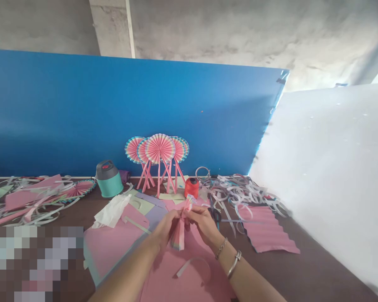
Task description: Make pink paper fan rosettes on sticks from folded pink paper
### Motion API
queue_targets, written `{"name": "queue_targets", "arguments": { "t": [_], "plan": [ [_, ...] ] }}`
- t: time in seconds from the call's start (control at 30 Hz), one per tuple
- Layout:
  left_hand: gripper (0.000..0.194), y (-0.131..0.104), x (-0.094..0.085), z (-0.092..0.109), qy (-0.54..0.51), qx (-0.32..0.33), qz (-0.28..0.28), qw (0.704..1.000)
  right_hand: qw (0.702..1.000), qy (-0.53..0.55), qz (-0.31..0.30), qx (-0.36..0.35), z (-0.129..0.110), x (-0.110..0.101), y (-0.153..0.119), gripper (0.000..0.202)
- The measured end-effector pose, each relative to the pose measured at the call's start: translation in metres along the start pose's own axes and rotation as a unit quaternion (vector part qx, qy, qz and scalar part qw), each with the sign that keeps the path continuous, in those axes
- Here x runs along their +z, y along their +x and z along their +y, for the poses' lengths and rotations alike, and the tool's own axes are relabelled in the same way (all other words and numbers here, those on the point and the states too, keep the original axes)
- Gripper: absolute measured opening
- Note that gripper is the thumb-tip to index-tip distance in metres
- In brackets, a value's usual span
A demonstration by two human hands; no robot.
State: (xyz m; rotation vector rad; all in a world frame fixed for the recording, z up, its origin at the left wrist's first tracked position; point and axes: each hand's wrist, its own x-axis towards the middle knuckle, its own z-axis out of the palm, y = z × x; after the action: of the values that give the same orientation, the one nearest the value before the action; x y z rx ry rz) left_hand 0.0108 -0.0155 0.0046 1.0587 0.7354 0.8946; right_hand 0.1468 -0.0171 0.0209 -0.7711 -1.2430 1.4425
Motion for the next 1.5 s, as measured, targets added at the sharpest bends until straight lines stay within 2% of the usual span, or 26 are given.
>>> {"name": "queue_targets", "arguments": {
  "t": [0.2, 0.33, 0.43, 0.57, 0.77, 0.83, 1.0, 1.27, 1.4, 1.5],
  "plan": [
    [0.027, -0.004, -0.001, 0.007, 0.025, -0.019, 0.009, 0.999, 1.0, -0.017, 0.016, 0.007, 0.003, 0.0, 0.001, 0.023],
    [0.023, -0.003, -0.001, 0.011, 0.101, -0.001, 0.023, 0.995, 0.999, -0.031, 0.042, 0.007, 0.002, 0.001, 0.001, 0.02],
    [0.016, 0.0, 0.0, 0.011, 0.175, 0.014, 0.057, 0.983, 0.998, -0.038, 0.045, -0.004, 0.003, 0.004, 0.0, 0.021],
    [0.021, 0.002, 0.003, 0.01, 0.209, 0.02, 0.106, 0.972, 0.997, -0.061, 0.053, -0.021, 0.006, 0.006, 0.001, 0.024],
    [0.021, -0.001, 0.005, 0.01, 0.186, -0.007, 0.1, 0.977, 0.996, -0.031, 0.078, 0.011, 0.007, 0.003, 0.002, 0.019],
    [0.022, -0.003, 0.004, 0.01, 0.167, -0.019, 0.086, 0.982, 0.998, -0.001, 0.057, 0.028, 0.006, 0.001, 0.002, 0.019],
    [0.032, -0.005, 0.001, 0.015, 0.043, -0.057, 0.03, 0.997, 0.997, 0.041, 0.003, 0.059, 0.005, -0.007, 0.004, 0.027],
    [0.025, -0.005, 0.002, 0.022, 0.048, 0.059, 0.042, 0.996, 0.989, 0.113, -0.04, 0.091, 0.004, -0.019, 0.007, 0.016],
    [0.031, -0.003, -0.009, 0.02, 0.06, 0.09, 0.118, 0.987, 0.996, 0.076, 0.018, 0.037, 0.005, -0.022, 0.009, 0.027],
    [0.037, 0.003, -0.017, 0.015, 0.043, 0.082, 0.186, 0.978, 0.995, -0.075, 0.052, -0.037, 0.007, -0.02, 0.006, 0.019]
  ]
}}
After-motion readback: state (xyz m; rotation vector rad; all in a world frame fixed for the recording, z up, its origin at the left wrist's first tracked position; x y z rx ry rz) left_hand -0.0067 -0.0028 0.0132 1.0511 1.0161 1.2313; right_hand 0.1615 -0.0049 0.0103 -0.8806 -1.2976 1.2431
